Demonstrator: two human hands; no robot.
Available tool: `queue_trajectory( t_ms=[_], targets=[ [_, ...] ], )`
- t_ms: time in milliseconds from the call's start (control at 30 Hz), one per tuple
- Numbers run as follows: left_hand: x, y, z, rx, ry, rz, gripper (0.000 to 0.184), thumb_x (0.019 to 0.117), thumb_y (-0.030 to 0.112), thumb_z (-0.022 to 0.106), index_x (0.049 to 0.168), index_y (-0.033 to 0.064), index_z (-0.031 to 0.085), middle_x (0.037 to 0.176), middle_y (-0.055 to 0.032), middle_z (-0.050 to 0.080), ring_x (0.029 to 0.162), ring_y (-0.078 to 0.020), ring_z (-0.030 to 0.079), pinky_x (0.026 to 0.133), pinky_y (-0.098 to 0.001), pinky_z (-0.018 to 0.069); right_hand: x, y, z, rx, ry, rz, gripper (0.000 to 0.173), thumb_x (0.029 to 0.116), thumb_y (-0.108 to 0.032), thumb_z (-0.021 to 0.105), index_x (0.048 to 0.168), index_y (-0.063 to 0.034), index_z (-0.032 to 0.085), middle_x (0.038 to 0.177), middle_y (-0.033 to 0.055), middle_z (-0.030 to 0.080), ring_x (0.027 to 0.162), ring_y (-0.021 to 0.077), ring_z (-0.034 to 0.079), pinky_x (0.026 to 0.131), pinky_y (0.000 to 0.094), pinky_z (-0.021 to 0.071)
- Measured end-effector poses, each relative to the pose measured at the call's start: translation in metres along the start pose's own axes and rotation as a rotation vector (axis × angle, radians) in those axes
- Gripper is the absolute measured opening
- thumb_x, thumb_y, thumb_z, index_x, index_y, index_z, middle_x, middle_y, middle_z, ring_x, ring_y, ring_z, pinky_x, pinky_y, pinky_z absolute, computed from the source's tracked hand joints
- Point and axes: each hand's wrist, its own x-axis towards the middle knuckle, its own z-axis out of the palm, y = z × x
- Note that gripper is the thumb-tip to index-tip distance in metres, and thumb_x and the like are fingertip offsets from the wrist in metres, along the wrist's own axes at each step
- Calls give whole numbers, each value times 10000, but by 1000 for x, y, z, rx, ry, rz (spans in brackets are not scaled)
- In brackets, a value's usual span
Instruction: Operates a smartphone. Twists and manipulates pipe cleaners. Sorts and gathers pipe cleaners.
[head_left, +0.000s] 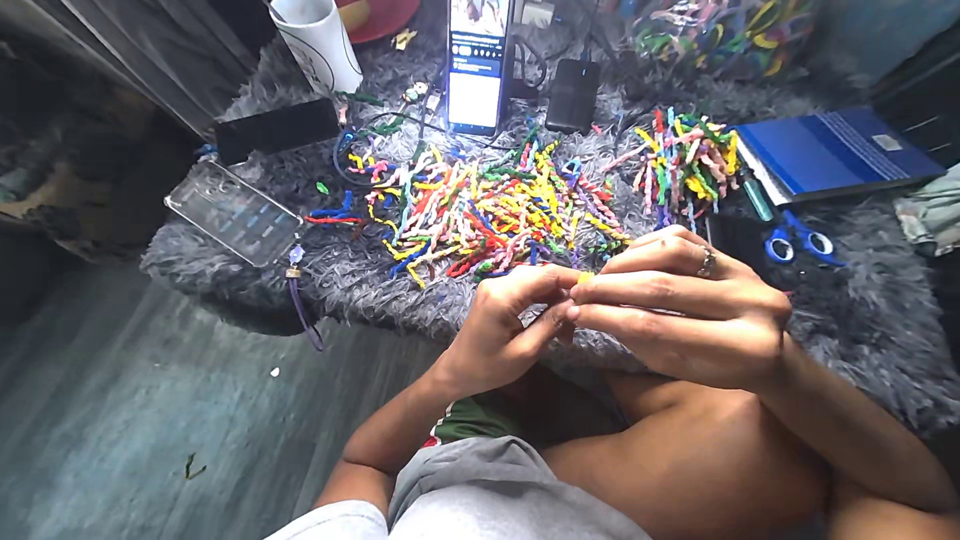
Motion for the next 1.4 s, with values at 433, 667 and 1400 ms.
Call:
queue_trajectory(
  t_ms=[433,667,1400],
  targets=[
    [-5,2,6,-239,65,37,117,1081,166,510,1109,105,606,918,55,697,787,13,673,714,-174,588,4,1,2,254,119,126,53,975,-46,643,952,-66,687,1039,14,726,1099,82,641,948,216,517],
    [-7,-1,5,-273,46,82,167,1095,204,479,1135,112,614,948,42,696,801,7,675,718,-175,587,5,4,2,406,139,215,44,954,-54,668,931,-72,701,997,-14,717,1043,62,651,912,214,539],
    [-5,3,7,-255,48,54,159,1097,214,475,1108,108,593,915,48,684,796,11,670,725,-175,584,6,5,3,523,130,337,16,935,-95,711,938,-94,695,961,-47,710,979,38,660,850,190,556]
  ],
)
